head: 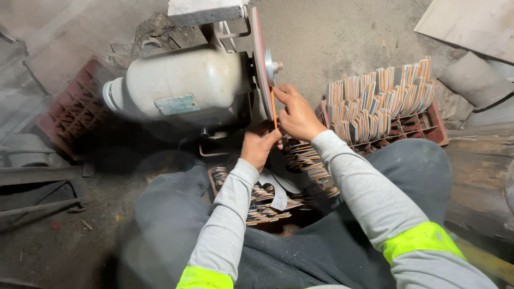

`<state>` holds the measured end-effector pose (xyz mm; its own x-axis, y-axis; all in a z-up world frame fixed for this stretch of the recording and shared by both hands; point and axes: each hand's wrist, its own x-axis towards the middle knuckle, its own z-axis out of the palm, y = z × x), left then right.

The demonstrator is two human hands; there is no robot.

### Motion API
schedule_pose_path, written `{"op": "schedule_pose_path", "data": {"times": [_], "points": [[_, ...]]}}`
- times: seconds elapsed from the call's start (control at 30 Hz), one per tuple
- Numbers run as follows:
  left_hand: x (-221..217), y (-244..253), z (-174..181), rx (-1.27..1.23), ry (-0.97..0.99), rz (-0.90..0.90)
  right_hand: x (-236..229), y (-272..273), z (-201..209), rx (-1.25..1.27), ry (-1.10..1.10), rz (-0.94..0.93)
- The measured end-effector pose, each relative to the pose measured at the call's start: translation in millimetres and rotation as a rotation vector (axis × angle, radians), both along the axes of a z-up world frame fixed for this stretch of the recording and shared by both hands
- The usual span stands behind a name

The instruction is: The person sits on the floor and uses a bench grinder to smooth the edges of small sandpaper pieces. They pick up each piece from a crate, press it against the spinning wheel, flip it to treat both sides, and place it back into the crate.

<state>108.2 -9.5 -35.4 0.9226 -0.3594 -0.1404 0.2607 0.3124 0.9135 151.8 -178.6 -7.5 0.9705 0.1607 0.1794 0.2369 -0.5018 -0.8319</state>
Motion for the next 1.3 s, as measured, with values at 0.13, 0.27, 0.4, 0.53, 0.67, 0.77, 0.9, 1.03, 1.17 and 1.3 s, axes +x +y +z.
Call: {"op": "schedule_pose_path", "data": {"times": [0.13, 0.27, 0.4, 0.53, 0.67, 0.77, 0.9, 1.03, 1.17, 1.3], "points": [[4.4, -2.0, -3.6, -0.104, 0.098, 0.033, 5.2, 5.0, 2.1, 0.005, 0.066, -0.047], [-8.6, 3.6, 5.5, -0.079, 0.065, -0.018, -11.5, 8.1, 11.7, 0.007, 0.004, -0.036], [-41.3, 10.9, 9.7, 0.083, -0.002, -0.079, -49.9, 2.0, 18.4, 0.038, 0.024, 0.050], [-91.3, 1.1, 1.8, 0.274, 0.095, -0.072, -82.4, -30.9, 25.1, 0.021, 0.165, 0.352], [-115.8, -14.2, 6.9, 0.876, -0.308, -0.142, -101.6, -34.4, 28.9, 0.002, 0.501, 0.413], [-112.5, -13.5, 32.4, 0.964, -0.505, -0.142, -96.7, -38.2, 34.5, -0.174, 0.485, 0.277], [-90.7, 2.6, 75.0, 1.206, -0.999, 0.208, -78.4, -54.5, 59.7, -0.046, 0.444, 0.227], [-72.8, 9.5, 59.6, 1.120, -0.966, 0.107, -59.4, -61.6, 79.9, -0.004, 0.533, 0.221], [-65.0, 5.6, 27.2, 0.679, -0.375, -0.074, -45.7, -53.3, 73.9, 0.392, 0.604, 0.079], [-45.6, -2.4, 21.2, 0.059, 0.243, -0.163, -38.9, -37.4, 53.1, 0.287, 0.284, 0.196]]}}
